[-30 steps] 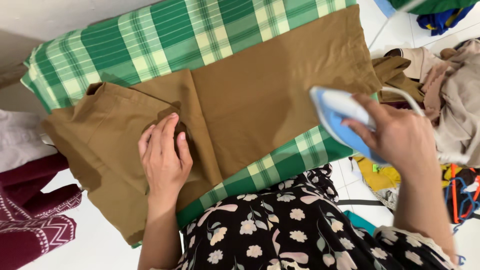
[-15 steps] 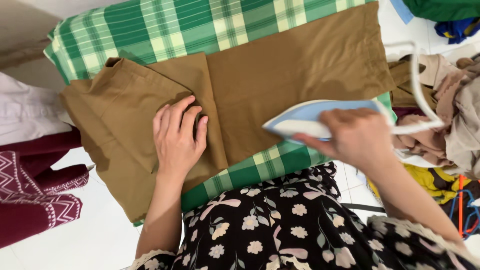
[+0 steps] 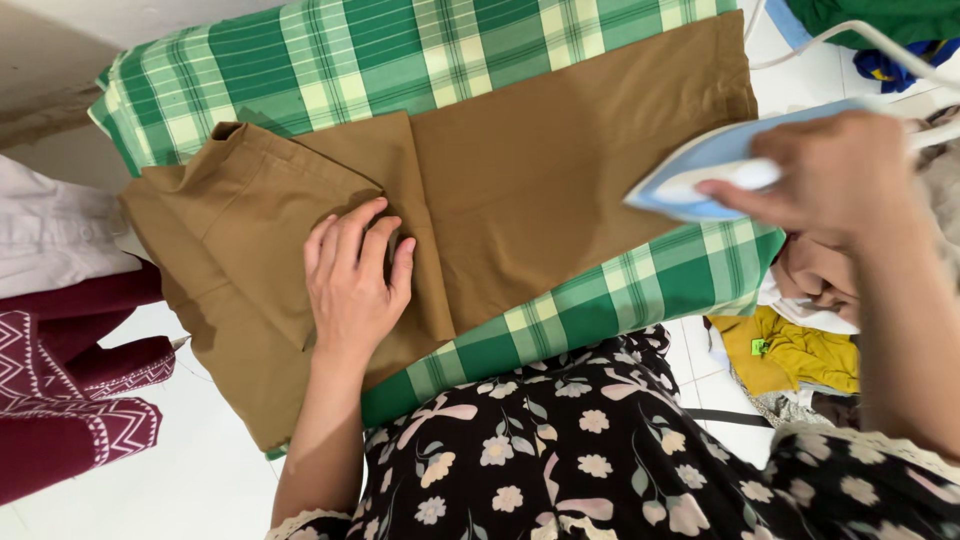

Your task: The person irons a pair of brown trousers on a green and white checkered ironing board. They repeatedly smooth the fabric with their hands and use a blue and white iron to press different sections, including the waistband, pockets, and legs, before folding the trousers.

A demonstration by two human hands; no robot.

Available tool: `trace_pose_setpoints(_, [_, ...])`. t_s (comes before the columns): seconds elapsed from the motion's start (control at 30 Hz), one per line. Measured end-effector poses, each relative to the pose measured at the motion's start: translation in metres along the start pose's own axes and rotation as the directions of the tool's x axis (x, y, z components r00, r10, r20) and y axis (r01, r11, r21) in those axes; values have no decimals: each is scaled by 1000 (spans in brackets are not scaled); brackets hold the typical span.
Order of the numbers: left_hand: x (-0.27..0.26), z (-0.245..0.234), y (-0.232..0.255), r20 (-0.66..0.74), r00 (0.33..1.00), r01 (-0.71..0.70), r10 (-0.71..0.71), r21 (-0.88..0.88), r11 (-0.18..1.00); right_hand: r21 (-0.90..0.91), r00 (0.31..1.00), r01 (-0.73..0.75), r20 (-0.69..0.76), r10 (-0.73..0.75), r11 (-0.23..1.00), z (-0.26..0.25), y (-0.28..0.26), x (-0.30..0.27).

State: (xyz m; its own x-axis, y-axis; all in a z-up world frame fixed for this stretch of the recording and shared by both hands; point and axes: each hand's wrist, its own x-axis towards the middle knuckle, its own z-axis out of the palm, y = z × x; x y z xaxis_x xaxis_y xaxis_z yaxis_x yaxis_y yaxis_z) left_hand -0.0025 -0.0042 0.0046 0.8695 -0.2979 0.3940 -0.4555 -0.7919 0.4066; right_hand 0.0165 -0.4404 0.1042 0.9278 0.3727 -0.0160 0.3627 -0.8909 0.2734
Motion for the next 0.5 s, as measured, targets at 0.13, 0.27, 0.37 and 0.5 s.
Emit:
trace_pose_setpoints(0.13, [2, 0, 0, -11, 1000, 14, -14, -7, 1000, 211, 988, 150, -14, -151, 966, 3, -76, 10])
trace_pose_setpoints(0.27, [-1, 0, -1, -24, 998, 50, -51, -41, 998, 239, 981, 194, -65, -184, 951, 1, -104, 5])
trace_pose_setpoints(0.37, [-1, 0, -2, -22, 999, 43, -44, -48, 998, -25, 988, 152, -5, -152, 988, 17, -55, 1])
trace_pose_setpoints(0.5, [-2, 0, -2, -27, 999, 27, -28, -32, 999, -95, 998, -10, -65, 4, 995, 31, 12, -13])
